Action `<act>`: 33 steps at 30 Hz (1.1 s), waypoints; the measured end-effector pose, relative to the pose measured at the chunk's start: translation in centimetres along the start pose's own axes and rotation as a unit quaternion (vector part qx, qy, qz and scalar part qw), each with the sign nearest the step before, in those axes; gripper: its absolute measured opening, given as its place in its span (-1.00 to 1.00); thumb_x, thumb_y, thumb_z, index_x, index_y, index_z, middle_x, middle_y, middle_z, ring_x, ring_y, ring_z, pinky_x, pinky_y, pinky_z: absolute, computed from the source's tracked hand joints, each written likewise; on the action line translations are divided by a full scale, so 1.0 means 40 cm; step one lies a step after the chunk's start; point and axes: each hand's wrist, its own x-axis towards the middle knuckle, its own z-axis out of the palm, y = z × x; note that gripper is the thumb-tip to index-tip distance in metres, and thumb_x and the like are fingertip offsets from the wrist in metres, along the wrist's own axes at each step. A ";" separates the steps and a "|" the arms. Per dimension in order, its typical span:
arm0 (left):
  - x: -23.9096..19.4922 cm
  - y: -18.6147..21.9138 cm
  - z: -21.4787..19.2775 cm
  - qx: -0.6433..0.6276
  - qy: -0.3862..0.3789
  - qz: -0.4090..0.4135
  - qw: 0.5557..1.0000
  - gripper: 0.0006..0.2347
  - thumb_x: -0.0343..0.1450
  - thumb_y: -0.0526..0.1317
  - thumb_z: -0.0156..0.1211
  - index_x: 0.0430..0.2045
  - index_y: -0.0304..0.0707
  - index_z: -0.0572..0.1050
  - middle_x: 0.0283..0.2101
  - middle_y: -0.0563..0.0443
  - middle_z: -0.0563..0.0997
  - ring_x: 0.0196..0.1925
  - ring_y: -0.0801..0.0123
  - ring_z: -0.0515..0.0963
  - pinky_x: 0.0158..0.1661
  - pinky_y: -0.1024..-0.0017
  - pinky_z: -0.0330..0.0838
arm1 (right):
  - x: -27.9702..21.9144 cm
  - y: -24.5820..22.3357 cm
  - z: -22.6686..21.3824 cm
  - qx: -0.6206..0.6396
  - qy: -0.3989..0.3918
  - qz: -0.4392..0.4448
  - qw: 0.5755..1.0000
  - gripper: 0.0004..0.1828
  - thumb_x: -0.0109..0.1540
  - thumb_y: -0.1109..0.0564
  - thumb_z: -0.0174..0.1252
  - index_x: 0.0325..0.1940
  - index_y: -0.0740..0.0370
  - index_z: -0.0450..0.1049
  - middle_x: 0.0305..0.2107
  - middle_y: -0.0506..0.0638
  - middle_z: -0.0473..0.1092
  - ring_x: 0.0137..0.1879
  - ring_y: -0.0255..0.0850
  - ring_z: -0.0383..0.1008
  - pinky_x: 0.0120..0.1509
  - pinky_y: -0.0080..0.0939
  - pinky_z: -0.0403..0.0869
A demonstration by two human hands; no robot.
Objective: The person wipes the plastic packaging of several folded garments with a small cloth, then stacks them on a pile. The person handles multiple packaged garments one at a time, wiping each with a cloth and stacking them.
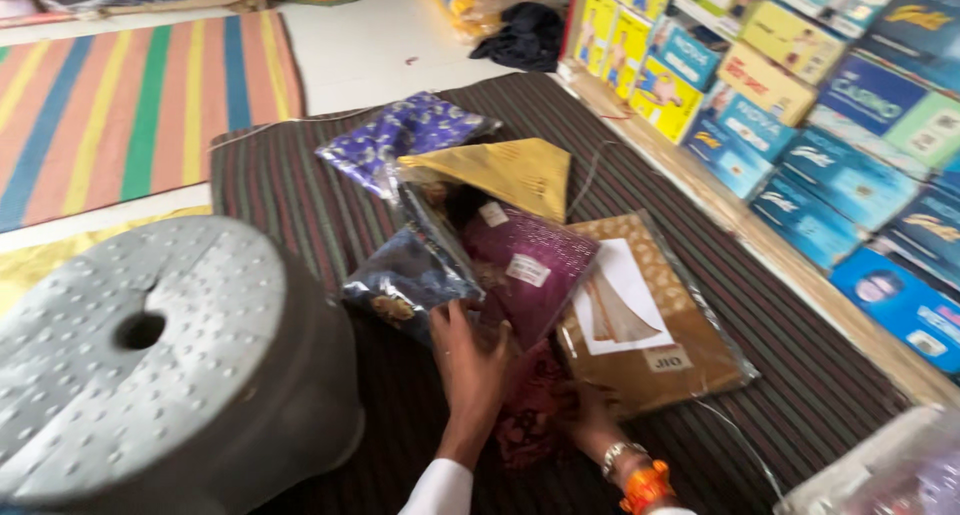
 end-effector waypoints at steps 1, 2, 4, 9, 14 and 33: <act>0.011 0.004 -0.011 0.037 -0.004 -0.012 0.999 -0.54 0.24 -0.25 0.43 -0.01 -0.37 0.40 0.08 -0.28 0.42 0.17 -0.11 0.42 0.17 0.12 0.33 | -0.005 -0.008 -0.003 -0.041 0.015 -0.039 0.998 -0.29 -0.05 0.14 0.52 0.13 0.24 0.39 -0.14 0.03 0.51 -0.06 -0.17 0.54 0.03 -0.13 0.58; 0.021 0.006 -0.019 0.073 -0.009 -0.024 0.997 -0.49 0.21 -0.25 0.44 0.01 -0.38 0.37 0.10 -0.29 0.41 0.20 -0.14 0.40 0.19 0.10 0.30 | -0.018 -0.018 -0.009 -0.081 0.030 -0.079 0.993 -0.27 -0.03 0.13 0.53 0.16 0.24 0.37 -0.12 0.03 0.50 -0.02 -0.18 0.53 0.07 -0.14 0.54; 0.028 -0.003 -0.033 0.097 0.030 0.048 0.994 -0.38 0.17 -0.26 0.48 0.08 -0.47 0.30 0.16 -0.41 0.37 0.26 -0.24 0.33 0.25 0.05 0.21 | -0.048 -0.043 -0.004 -0.098 0.036 -0.079 0.991 -0.26 -0.01 0.11 0.52 0.18 0.23 0.35 -0.11 0.04 0.51 0.01 -0.18 0.53 0.11 -0.15 0.53; 0.070 -0.036 -0.005 0.099 0.029 0.091 0.991 -0.19 0.20 -0.21 0.49 0.27 -0.58 0.10 0.30 -0.53 0.25 0.41 -0.31 0.17 0.35 0.01 0.05 | -0.073 -0.127 -0.001 -0.010 0.006 0.028 1.000 -0.27 0.00 0.12 0.44 0.21 0.22 0.32 -0.11 0.09 0.55 0.04 -0.10 0.58 0.17 -0.08 0.54; 0.112 -0.085 0.051 0.168 -0.047 -0.006 0.985 -0.02 0.17 -0.14 0.53 0.39 -0.55 -0.06 0.44 -0.36 0.18 0.42 -0.29 0.14 0.26 -0.05 0.02 | -0.073 -0.132 -0.002 -0.152 0.048 -0.025 0.987 -0.30 0.02 0.03 0.51 0.14 0.25 0.37 0.01 0.12 0.45 0.18 -0.01 0.45 0.28 -0.05 0.41; 0.108 0.107 -0.048 -0.078 0.046 0.160 0.983 -0.53 0.27 -0.50 0.07 0.13 -0.34 0.46 -0.07 -0.33 0.61 -0.02 -0.15 0.47 0.02 0.09 0.38 | -0.038 -0.046 0.004 -0.200 0.085 -0.124 0.968 -0.28 -0.03 -0.09 0.62 0.04 0.23 0.44 -0.12 0.09 0.46 0.03 -0.10 0.44 0.14 0.00 0.43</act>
